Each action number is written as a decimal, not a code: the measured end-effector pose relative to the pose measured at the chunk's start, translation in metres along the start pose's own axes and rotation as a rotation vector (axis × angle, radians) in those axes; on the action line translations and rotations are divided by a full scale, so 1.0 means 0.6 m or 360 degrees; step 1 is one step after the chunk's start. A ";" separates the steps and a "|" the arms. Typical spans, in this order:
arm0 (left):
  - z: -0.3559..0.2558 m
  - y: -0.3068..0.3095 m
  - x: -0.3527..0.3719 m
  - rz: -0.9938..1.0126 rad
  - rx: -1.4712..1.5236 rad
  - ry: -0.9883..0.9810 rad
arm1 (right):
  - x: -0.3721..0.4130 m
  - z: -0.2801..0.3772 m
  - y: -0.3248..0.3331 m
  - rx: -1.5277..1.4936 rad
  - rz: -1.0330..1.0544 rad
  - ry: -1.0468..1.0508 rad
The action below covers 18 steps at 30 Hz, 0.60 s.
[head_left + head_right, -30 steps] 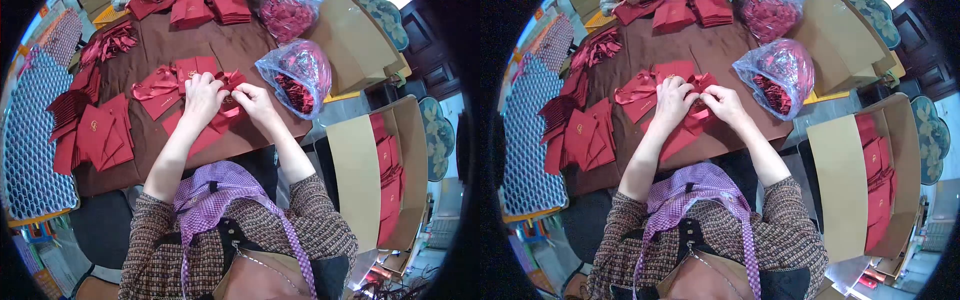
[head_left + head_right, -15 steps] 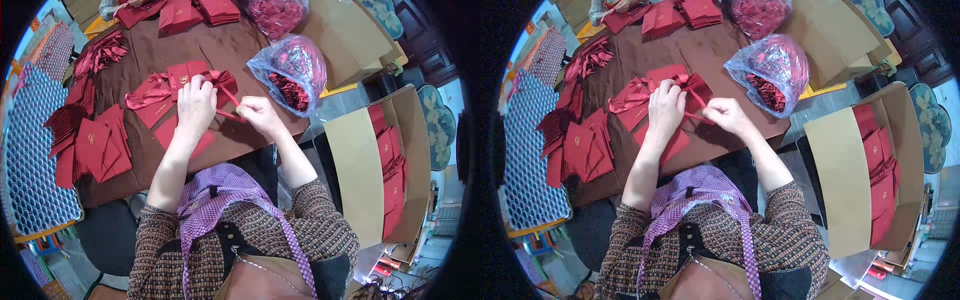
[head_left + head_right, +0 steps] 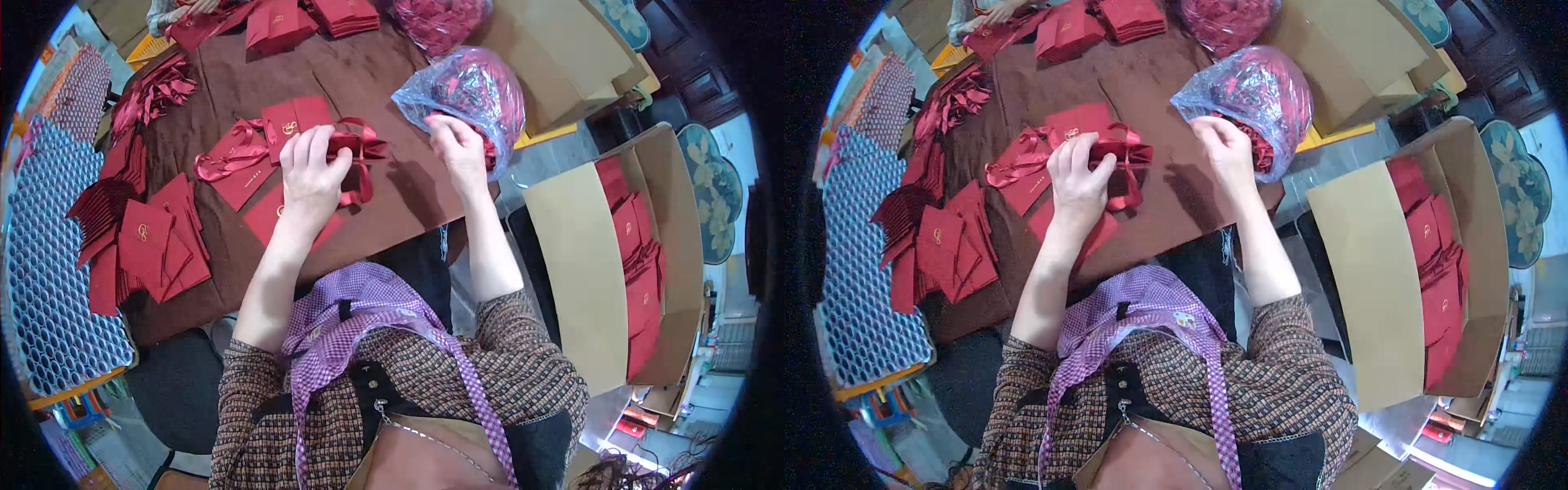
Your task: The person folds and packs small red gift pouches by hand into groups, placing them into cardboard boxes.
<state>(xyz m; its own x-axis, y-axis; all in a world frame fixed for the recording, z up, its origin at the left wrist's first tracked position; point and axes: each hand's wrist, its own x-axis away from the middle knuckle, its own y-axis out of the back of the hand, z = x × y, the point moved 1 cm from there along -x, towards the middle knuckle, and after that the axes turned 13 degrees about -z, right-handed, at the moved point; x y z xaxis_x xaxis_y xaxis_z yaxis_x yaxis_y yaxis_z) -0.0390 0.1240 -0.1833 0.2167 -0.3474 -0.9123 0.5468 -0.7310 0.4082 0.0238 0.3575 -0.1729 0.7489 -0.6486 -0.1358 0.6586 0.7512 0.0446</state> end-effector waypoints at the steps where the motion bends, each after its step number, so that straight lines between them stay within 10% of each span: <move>1: -0.004 0.002 0.010 0.0006 0.0021 -0.0010 | -0.007 -0.004 -0.009 0.0121 0.0134 0.0314; 8: -0.016 0.016 0.068 -0.0151 -0.0033 -0.0019 | 0.001 -0.007 -0.067 0.0405 0.1012 -0.0082; 18: 0.014 0.029 0.109 -0.0190 0.0006 0.0085 | 0.016 -0.036 -0.125 -0.0040 0.1114 -0.0267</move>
<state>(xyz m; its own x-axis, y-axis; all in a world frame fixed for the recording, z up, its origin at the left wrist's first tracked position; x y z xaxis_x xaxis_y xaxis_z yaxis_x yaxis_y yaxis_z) -0.0222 0.0837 -0.2354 0.1928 -0.2262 -0.9548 0.5684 -0.7674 0.2966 -0.0201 0.2977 -0.1991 0.9973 -0.0227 0.0703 0.0198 0.9989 0.0422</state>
